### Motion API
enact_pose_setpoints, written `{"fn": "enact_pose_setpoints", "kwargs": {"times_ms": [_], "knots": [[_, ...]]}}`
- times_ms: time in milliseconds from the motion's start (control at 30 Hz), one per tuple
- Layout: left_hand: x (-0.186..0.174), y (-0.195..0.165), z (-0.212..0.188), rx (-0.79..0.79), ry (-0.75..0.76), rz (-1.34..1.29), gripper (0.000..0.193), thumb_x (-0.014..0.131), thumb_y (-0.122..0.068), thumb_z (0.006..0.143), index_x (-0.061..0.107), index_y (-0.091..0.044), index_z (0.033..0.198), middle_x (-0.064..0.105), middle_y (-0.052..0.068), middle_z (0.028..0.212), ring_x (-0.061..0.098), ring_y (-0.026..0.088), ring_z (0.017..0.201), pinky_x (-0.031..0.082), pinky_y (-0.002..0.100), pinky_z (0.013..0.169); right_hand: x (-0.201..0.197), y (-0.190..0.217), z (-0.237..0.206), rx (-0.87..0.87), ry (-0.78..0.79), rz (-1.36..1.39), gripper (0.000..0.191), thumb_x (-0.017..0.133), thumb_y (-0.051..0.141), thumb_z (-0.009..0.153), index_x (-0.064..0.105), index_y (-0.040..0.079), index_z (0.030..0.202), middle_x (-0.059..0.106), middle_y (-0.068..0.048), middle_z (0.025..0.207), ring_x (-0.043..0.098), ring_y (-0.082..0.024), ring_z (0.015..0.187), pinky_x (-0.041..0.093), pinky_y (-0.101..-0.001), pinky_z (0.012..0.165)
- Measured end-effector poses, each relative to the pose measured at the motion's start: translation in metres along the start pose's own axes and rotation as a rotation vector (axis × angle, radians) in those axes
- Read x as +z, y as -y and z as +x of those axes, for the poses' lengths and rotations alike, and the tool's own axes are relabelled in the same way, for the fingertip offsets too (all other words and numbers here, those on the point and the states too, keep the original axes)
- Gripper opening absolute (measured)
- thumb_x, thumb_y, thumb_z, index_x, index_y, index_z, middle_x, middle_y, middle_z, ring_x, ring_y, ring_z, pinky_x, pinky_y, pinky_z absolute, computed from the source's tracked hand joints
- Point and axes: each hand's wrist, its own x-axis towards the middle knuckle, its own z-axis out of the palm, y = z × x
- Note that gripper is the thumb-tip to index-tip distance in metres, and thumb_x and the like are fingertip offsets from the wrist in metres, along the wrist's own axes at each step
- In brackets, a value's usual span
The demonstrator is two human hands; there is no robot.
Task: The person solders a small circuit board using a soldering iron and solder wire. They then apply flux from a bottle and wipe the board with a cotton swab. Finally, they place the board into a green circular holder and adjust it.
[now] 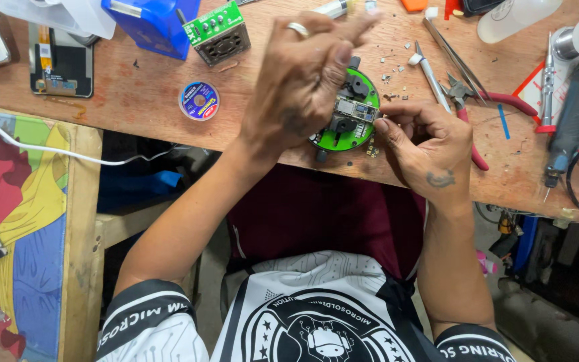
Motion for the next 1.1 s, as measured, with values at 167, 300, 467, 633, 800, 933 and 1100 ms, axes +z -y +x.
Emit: {"fn": "enact_pose_setpoints", "kwargs": {"times_ms": [167, 300, 467, 633, 800, 933, 1100], "knots": [[0.002, 0.007, 0.004, -0.04, 0.053, -0.03, 0.04, 0.04, -0.027, 0.116, 0.066, -0.009, 0.14, 0.078, 0.0, 0.091, 0.068, 0.018, 0.1, 0.037, 0.037, 0.105, 0.002, 0.001, 0.001, 0.001, -0.005, 0.045, 0.015, 0.074, 0.0, 0.1, 0.071, -0.006, 0.113, 0.07, -0.001, 0.089, 0.061, -0.002, 0.075, 0.047, -0.016, 0.066], [0.006, 0.006, 0.005, -0.034, 0.102, -0.078, 0.041, 0.039, -0.028, 0.114, 0.065, -0.009, 0.14, 0.079, 0.001, 0.093, 0.068, 0.016, 0.102, 0.036, 0.04, 0.106, 0.0, 0.0, 0.0, 0.016, -0.005, 0.02, 0.015, 0.075, 0.0, 0.101, 0.072, -0.006, 0.114, 0.069, -0.001, 0.088, 0.059, -0.002, 0.074, 0.046, -0.0165, 0.065], [0.015, 0.008, 0.006, -0.026, 0.146, -0.132, 0.044, 0.041, -0.031, 0.113, 0.064, -0.008, 0.141, 0.074, 0.007, 0.097, 0.065, 0.02, 0.11, 0.034, 0.04, 0.106, 0.001, -0.002, 0.001, -0.007, -0.019, 0.022, 0.016, 0.075, -0.001, 0.1, 0.071, -0.007, 0.115, 0.071, -0.002, 0.093, 0.063, -0.003, 0.079, 0.05, -0.0165, 0.07], [0.015, 0.017, 0.004, -0.04, 0.186, -0.134, 0.048, 0.036, -0.034, 0.113, 0.062, -0.008, 0.144, 0.076, 0.002, 0.102, 0.064, 0.022, 0.117, 0.031, 0.042, 0.105, 0.0, -0.002, 0.0, 0.013, -0.012, 0.04, 0.016, 0.075, -0.001, 0.1, 0.071, -0.006, 0.115, 0.07, -0.002, 0.091, 0.062, -0.003, 0.078, 0.049, -0.0169, 0.068], [0.018, 0.016, 0.002, -0.071, 0.131, -0.174, 0.047, 0.035, -0.036, 0.112, 0.064, -0.01, 0.139, 0.073, 0.004, 0.098, 0.063, 0.022, 0.119, 0.031, 0.041, 0.113, 0.0, -0.005, 0.001, -0.025, -0.026, 0.03, 0.016, 0.075, -0.003, 0.1, 0.07, -0.007, 0.115, 0.073, -0.003, 0.096, 0.066, -0.004, 0.083, 0.053, -0.0174, 0.074], [0.02, 0.011, 0.005, -0.002, 0.154, -0.197, 0.049, 0.032, -0.032, 0.114, 0.058, -0.004, 0.144, 0.075, 0.003, 0.103, 0.065, 0.021, 0.118, 0.028, 0.044, 0.109, -0.002, -0.006, -0.001, 0.006, -0.025, 0.051, 0.016, 0.076, -0.004, 0.1, 0.071, -0.006, 0.116, 0.072, -0.005, 0.093, 0.064, -0.005, 0.079, 0.05, -0.0181, 0.069], [0.009, 0.006, 0.001, -0.04, 0.057, -0.126, 0.045, 0.04, -0.035, 0.111, 0.066, -0.007, 0.136, 0.069, 0.01, 0.1, 0.059, 0.026, 0.108, 0.036, 0.038, 0.105, -0.001, -0.006, 0.0, -0.013, -0.028, 0.085, 0.018, 0.075, -0.005, 0.099, 0.07, -0.006, 0.116, 0.073, -0.006, 0.096, 0.067, -0.006, 0.083, 0.054, -0.0186, 0.073]]}}
